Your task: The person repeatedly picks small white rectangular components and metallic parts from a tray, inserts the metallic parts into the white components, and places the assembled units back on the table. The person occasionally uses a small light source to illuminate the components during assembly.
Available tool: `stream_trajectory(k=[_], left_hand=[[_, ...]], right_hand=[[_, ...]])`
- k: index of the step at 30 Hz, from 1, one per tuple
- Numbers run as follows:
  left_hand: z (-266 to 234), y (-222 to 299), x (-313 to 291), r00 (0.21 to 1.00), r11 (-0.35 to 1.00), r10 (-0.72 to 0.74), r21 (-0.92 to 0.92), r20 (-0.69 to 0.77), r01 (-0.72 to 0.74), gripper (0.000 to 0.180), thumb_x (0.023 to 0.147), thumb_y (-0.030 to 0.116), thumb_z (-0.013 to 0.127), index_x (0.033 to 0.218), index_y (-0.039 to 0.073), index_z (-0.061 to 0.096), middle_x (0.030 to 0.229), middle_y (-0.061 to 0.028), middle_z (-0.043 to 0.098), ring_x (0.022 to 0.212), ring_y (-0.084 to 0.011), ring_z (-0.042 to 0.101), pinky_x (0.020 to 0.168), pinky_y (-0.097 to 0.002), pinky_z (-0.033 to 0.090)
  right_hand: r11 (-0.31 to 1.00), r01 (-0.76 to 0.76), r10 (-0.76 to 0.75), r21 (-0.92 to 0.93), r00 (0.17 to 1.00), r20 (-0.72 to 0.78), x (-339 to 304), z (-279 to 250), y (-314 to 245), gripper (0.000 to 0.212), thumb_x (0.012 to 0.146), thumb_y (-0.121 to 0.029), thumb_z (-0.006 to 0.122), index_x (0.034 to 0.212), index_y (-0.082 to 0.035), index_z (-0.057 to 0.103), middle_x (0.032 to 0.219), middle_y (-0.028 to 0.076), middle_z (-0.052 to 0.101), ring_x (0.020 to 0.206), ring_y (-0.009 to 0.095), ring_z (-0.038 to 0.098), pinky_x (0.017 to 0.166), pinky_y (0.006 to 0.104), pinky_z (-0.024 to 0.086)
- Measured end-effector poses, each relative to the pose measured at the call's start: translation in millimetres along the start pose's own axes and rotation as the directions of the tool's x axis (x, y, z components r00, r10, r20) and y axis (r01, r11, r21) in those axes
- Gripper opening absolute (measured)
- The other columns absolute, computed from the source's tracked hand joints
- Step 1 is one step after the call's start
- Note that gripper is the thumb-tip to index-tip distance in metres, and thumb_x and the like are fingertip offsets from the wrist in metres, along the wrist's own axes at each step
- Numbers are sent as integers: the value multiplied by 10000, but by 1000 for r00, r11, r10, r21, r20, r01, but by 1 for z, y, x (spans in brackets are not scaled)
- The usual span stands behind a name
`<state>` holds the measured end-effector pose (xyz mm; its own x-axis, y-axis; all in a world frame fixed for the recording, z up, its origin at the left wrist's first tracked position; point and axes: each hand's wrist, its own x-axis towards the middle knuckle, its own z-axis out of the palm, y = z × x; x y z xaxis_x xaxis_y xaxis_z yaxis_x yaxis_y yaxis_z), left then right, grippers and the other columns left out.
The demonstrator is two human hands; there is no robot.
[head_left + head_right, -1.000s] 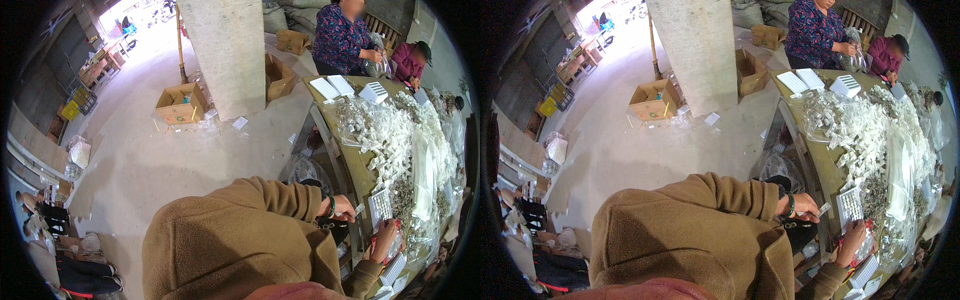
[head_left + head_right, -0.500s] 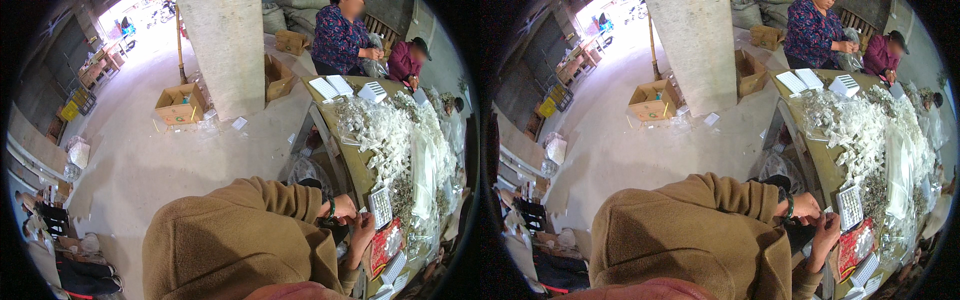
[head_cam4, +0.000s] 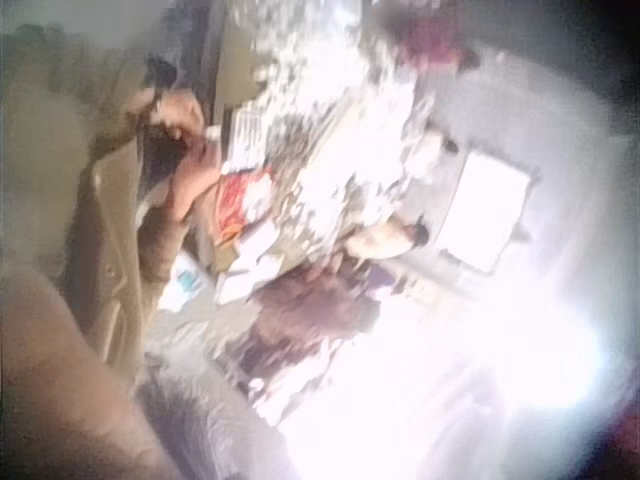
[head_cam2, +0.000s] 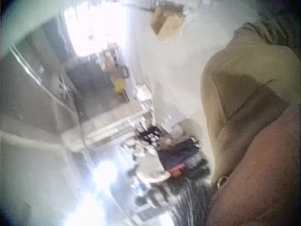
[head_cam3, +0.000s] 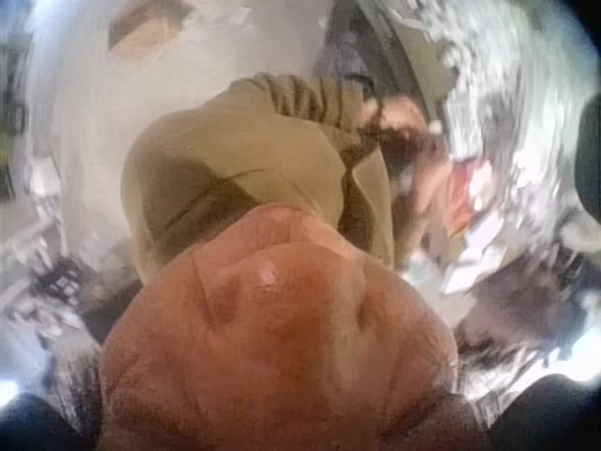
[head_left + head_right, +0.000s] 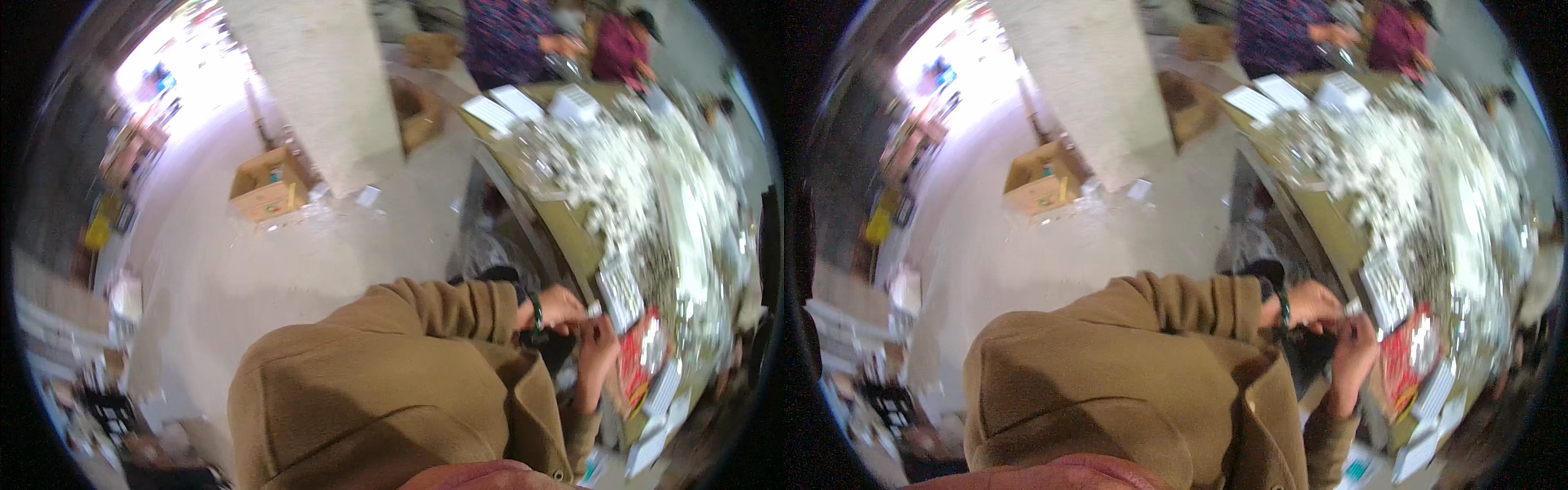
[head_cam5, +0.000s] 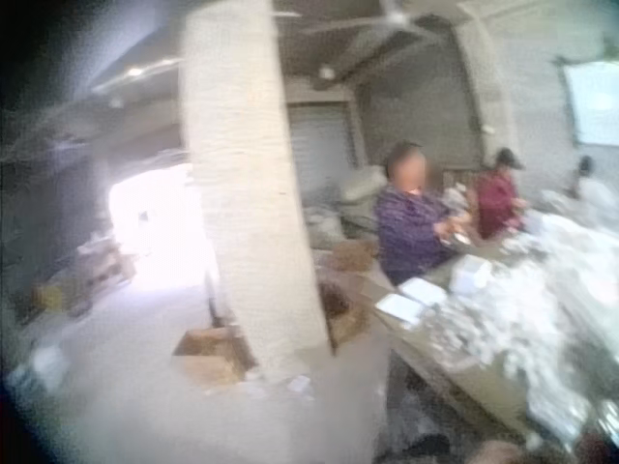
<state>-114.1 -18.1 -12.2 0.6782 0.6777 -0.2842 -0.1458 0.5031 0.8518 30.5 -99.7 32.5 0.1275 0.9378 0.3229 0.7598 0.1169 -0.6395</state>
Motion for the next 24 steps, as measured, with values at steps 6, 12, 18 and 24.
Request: stream_trajectory(k=[6,12,18,24], left_hand=[[-2,-15,18,980,986,-168,-7,107,169,216,893,216,661,1031,49,660,927,-36,684,811,-99,640,646,-214,497],[7,-3,17,955,957,-284,-38,89,288,230,898,175,664,1108,82,656,955,12,698,843,-69,659,541,-135,380],[19,6,28,976,965,-209,172,61,196,280,892,247,678,1118,84,659,945,33,704,820,-51,664,517,-138,330],[21,8,45,945,947,-317,75,79,312,200,898,230,666,1048,97,663,885,39,691,753,-25,633,494,-136,326]], right_hand=[[990,-126,125,-58,992,-23,-15,4,31,161,808,-138,643,862,-23,544,807,216,602,761,417,604,634,462,474],[991,-126,116,-52,980,-165,-19,8,28,143,815,-82,647,929,-33,577,798,168,629,758,358,640,635,396,504],[992,-96,105,82,988,-110,-12,-12,43,105,817,-32,645,914,7,649,804,144,660,733,272,667,638,336,511],[768,-315,373,557,928,11,-2,-24,52,134,865,-75,622,936,19,685,774,107,678,674,191,662,614,294,523]])
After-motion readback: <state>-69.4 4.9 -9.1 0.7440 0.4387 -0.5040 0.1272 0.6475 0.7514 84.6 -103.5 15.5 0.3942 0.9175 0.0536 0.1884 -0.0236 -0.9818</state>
